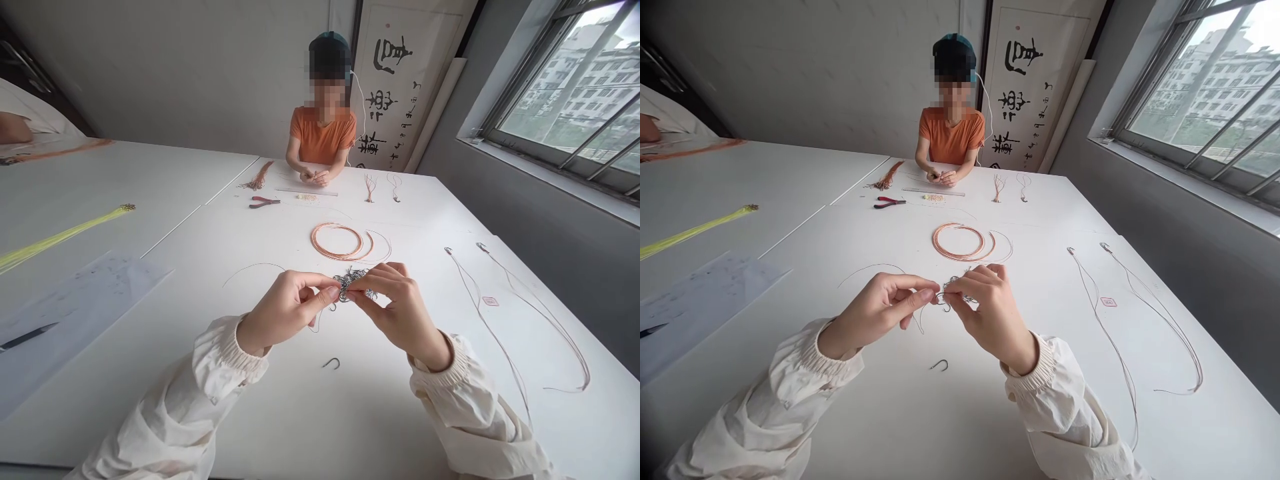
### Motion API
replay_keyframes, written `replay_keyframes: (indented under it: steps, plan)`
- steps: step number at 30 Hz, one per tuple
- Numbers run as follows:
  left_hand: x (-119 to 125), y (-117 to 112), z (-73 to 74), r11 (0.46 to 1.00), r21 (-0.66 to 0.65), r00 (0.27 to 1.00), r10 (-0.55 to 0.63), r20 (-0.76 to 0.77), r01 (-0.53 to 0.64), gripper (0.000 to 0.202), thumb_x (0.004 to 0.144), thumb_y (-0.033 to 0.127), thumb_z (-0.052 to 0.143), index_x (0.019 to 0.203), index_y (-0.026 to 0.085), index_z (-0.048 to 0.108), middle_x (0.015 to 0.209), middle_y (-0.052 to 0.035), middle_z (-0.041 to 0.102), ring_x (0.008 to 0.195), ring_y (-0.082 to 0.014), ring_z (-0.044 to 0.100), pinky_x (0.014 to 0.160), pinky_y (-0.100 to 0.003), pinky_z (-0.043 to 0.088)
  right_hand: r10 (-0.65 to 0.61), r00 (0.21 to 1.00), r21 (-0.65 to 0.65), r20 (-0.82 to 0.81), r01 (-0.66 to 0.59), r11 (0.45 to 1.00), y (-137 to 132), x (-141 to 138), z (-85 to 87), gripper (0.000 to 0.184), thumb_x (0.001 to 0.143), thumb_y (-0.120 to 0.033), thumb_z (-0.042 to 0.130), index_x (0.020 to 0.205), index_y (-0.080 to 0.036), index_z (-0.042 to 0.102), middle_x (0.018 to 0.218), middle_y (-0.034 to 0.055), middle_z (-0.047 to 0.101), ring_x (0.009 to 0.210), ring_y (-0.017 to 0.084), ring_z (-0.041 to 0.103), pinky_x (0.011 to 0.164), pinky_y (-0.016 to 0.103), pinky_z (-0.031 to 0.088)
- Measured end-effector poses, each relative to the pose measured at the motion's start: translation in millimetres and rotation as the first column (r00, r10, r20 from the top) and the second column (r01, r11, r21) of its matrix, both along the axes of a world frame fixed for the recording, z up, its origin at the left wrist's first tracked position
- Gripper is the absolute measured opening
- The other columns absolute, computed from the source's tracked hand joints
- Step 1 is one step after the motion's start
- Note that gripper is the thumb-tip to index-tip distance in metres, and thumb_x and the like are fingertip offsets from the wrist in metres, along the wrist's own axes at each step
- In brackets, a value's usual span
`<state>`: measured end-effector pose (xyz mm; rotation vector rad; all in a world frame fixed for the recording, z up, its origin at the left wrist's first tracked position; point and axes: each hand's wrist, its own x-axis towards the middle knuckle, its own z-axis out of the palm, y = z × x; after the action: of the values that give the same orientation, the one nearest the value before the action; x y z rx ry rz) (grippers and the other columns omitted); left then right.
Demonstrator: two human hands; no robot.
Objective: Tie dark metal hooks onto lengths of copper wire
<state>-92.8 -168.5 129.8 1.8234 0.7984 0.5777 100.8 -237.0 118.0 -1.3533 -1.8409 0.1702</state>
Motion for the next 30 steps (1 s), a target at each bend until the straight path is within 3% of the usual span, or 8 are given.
replay_keyframes:
  steps: [5, 10, 13, 23, 27, 30]
  plan:
    - [1.6, -0.9, 1.6, 0.997, 0.013, 0.997, -0.076, -0.022, 0.076, 0.031, 0.091, 0.041, 0.059, 0.08, 0.014, 0.072, 0.071, -0.0047, 0.064, 0.056, -0.0115, 0.051, 0.053, -0.024, 0.049, 0.033, 0.994, 0.056, 0.101, -0.039, 0.998, -1.1, -3.9, 1.1, 0.012, 0.093, -0.021, 0.062, 0.084, -0.025, 0.069, 0.07, -0.0016, 0.068, 0.071, 0.016, 0.056, 0.087, 0.039, 0.035]
    - [0.0, 1.4, 3.3, 0.987, 0.134, 0.996, -0.087, -0.004, 0.087, 0.031, 0.091, 0.035, 0.06, 0.067, 0.015, 0.066, 0.065, -0.0023, 0.058, 0.066, -0.0144, 0.056, 0.06, -0.025, 0.048, 0.082, 0.995, 0.016, 0.052, -0.083, 0.996, -2.7, 0.5, 0.2, 0.008, 0.091, -0.025, 0.066, 0.098, -0.026, 0.069, 0.081, -0.0001, 0.073, 0.077, 0.018, 0.063, 0.091, 0.041, 0.037]
    - [-1.0, 2.2, 3.4, 0.981, 0.184, 0.998, -0.067, 0.0, 0.066, 0.032, 0.092, 0.034, 0.058, 0.067, 0.016, 0.066, 0.065, -0.002, 0.057, 0.066, -0.014, 0.053, 0.061, -0.026, 0.045, 0.084, 0.996, -0.001, 0.003, -0.084, 0.996, -4.8, 2.8, 0.2, 0.02, 0.089, -0.025, 0.069, 0.109, -0.026, 0.066, 0.089, 0.0014, 0.074, 0.084, 0.02, 0.066, 0.093, 0.043, 0.038]
    - [-1.7, -1.8, 1.2, 0.997, 0.069, 0.999, -0.031, 0.012, 0.03, 0.029, 0.092, 0.038, 0.06, 0.083, 0.014, 0.074, 0.076, -0.0034, 0.063, 0.055, -0.0099, 0.056, 0.053, -0.023, 0.051, 0.072, 0.987, -0.071, -0.144, -0.083, 0.994, -3.4, -2.0, 1.7, 0.009, 0.091, -0.018, 0.065, 0.092, -0.026, 0.07, 0.079, -0.0027, 0.072, 0.073, 0.016, 0.063, 0.09, 0.039, 0.04]
    - [-1.0, -2.8, 3.5, 0.992, 0.12, 0.999, -0.027, 0.027, 0.024, 0.029, 0.093, 0.036, 0.059, 0.081, 0.015, 0.075, 0.073, -0.0031, 0.061, 0.061, -0.0109, 0.057, 0.058, -0.023, 0.052, 0.036, 0.976, -0.112, -0.215, -0.061, 0.992, -4.9, -1.6, 0.3, 0.011, 0.088, -0.022, 0.069, 0.099, -0.026, 0.07, 0.077, -0.0017, 0.072, 0.079, 0.019, 0.066, 0.091, 0.04, 0.041]
    - [-0.3, -2.3, 4.7, 0.99, 0.14, 0.998, -0.043, 0.043, 0.036, 0.025, 0.092, 0.033, 0.06, 0.082, 0.016, 0.076, 0.072, -0.0029, 0.06, 0.062, -0.011, 0.057, 0.06, -0.023, 0.053, 0.055, 0.972, -0.106, -0.227, -0.08, 0.991, -6.2, -1.1, 0.5, 0.008, 0.088, -0.02, 0.069, 0.093, -0.026, 0.07, 0.077, -0.0023, 0.072, 0.075, 0.018, 0.064, 0.09, 0.04, 0.041]
